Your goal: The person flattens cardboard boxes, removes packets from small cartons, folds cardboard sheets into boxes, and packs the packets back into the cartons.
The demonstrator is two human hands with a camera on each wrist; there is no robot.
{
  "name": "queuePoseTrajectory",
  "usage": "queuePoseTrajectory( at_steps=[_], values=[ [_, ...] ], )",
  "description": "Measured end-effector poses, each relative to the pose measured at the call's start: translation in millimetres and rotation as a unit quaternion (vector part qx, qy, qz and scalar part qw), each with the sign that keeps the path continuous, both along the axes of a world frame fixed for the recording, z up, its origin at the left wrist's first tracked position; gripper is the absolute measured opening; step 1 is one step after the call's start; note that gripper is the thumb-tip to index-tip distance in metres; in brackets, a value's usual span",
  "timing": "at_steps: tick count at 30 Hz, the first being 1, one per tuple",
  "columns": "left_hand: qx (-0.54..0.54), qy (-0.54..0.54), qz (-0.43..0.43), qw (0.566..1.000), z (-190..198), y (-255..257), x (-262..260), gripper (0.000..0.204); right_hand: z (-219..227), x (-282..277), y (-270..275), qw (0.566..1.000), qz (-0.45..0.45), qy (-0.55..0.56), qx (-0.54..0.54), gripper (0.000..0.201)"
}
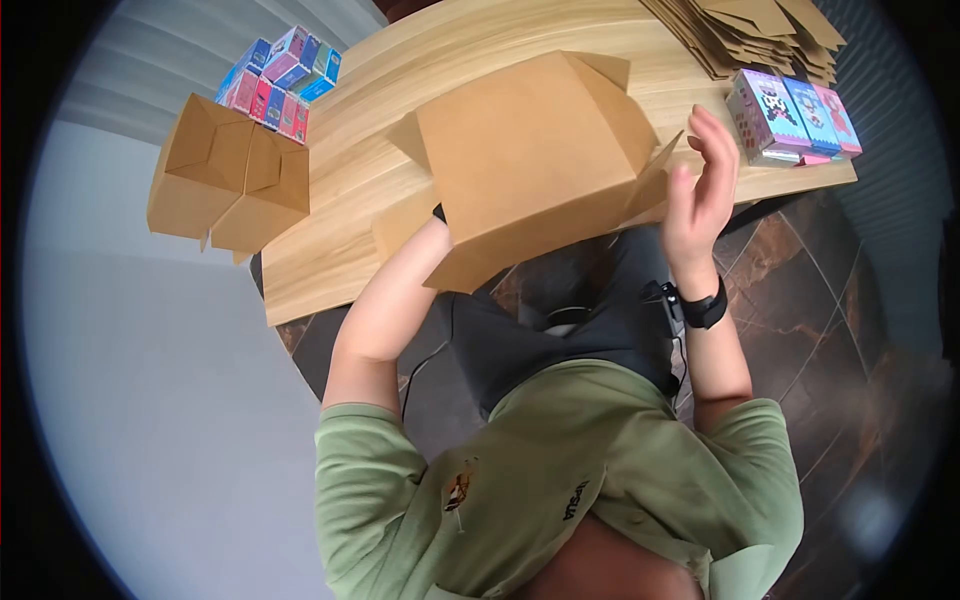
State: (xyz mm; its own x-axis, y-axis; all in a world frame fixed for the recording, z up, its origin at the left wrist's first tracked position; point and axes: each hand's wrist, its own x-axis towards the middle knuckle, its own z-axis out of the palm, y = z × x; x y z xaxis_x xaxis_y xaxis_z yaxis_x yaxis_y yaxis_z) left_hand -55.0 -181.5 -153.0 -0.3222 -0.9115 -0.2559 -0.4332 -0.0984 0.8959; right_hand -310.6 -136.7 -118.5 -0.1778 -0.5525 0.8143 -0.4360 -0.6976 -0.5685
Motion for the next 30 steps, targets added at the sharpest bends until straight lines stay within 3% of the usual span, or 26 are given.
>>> queuePoseTrajectory(
  at_steps=[3,6,7,9,12,14,15,17,20,23,25,26,27,29,30],
  values=[
    [-0.007,0.016,-0.010,1.000,3.2,-4.7,8.1,0.033,21.1,17.3,15.8,0.975,0.037,0.198,-0.099,0.045],
    [-0.035,0.092,-0.020,0.995,16.2,16.6,47.3,0.033,20.7,36.1,11.9,0.939,0.066,0.337,-0.009,0.049],
    [-0.051,0.115,-0.006,0.992,20.1,23.5,60.9,0.032,18.1,38.7,6.9,0.939,0.055,0.338,0.010,0.051],
    [-0.084,0.149,0.045,0.984,23.7,36.9,86.3,0.032,6.3,44.9,-3.9,0.939,0.032,0.338,0.057,0.055],
    [-0.072,0.043,0.249,0.965,23.5,55.6,115.9,0.032,-46.0,48.7,-12.4,0.904,0.038,0.398,0.152,0.051],
    [-0.139,-0.147,0.231,0.952,49.0,94.1,96.4,0.034,-56.6,49.9,-12.2,0.883,0.040,0.428,0.188,0.051],
    [-0.372,-0.303,0.019,0.877,46.9,127.5,64.0,0.048,-49.0,53.5,-7.0,0.868,0.055,0.443,0.217,0.052],
    [-0.349,-0.356,-0.057,0.865,47.8,156.7,18.6,0.077,-20.4,58.6,6.4,0.837,0.075,0.468,0.275,0.053],
    [-0.383,-0.382,-0.047,0.840,14.3,157.1,2.0,0.070,-25.5,41.5,-17.9,0.840,0.247,0.412,0.252,0.052],
    [-0.412,-0.347,0.013,0.843,6.1,152.4,3.3,0.066,-1.8,17.2,-37.7,0.896,0.059,0.258,0.356,0.050],
    [-0.440,-0.341,0.028,0.830,13.6,153.0,3.3,0.065,-1.1,0.2,-51.8,0.862,-0.015,0.286,0.418,0.052],
    [-0.454,-0.330,0.037,0.827,21.2,150.8,3.0,0.061,5.8,-6.5,-56.4,0.815,0.067,0.219,0.532,0.047],
    [-0.458,-0.325,0.027,0.827,23.3,151.1,4.0,0.061,7.0,-6.7,-55.1,0.793,0.159,0.101,0.579,0.043],
    [-0.473,-0.308,-0.002,0.825,24.9,146.9,5.0,0.061,-2.9,-14.0,-54.0,0.692,0.320,-0.141,0.631,0.038],
    [-0.467,-0.305,-0.006,0.830,24.0,144.5,4.8,0.060,-10.4,-13.3,-54.5,0.686,0.338,-0.181,0.619,0.032]
  ],
)
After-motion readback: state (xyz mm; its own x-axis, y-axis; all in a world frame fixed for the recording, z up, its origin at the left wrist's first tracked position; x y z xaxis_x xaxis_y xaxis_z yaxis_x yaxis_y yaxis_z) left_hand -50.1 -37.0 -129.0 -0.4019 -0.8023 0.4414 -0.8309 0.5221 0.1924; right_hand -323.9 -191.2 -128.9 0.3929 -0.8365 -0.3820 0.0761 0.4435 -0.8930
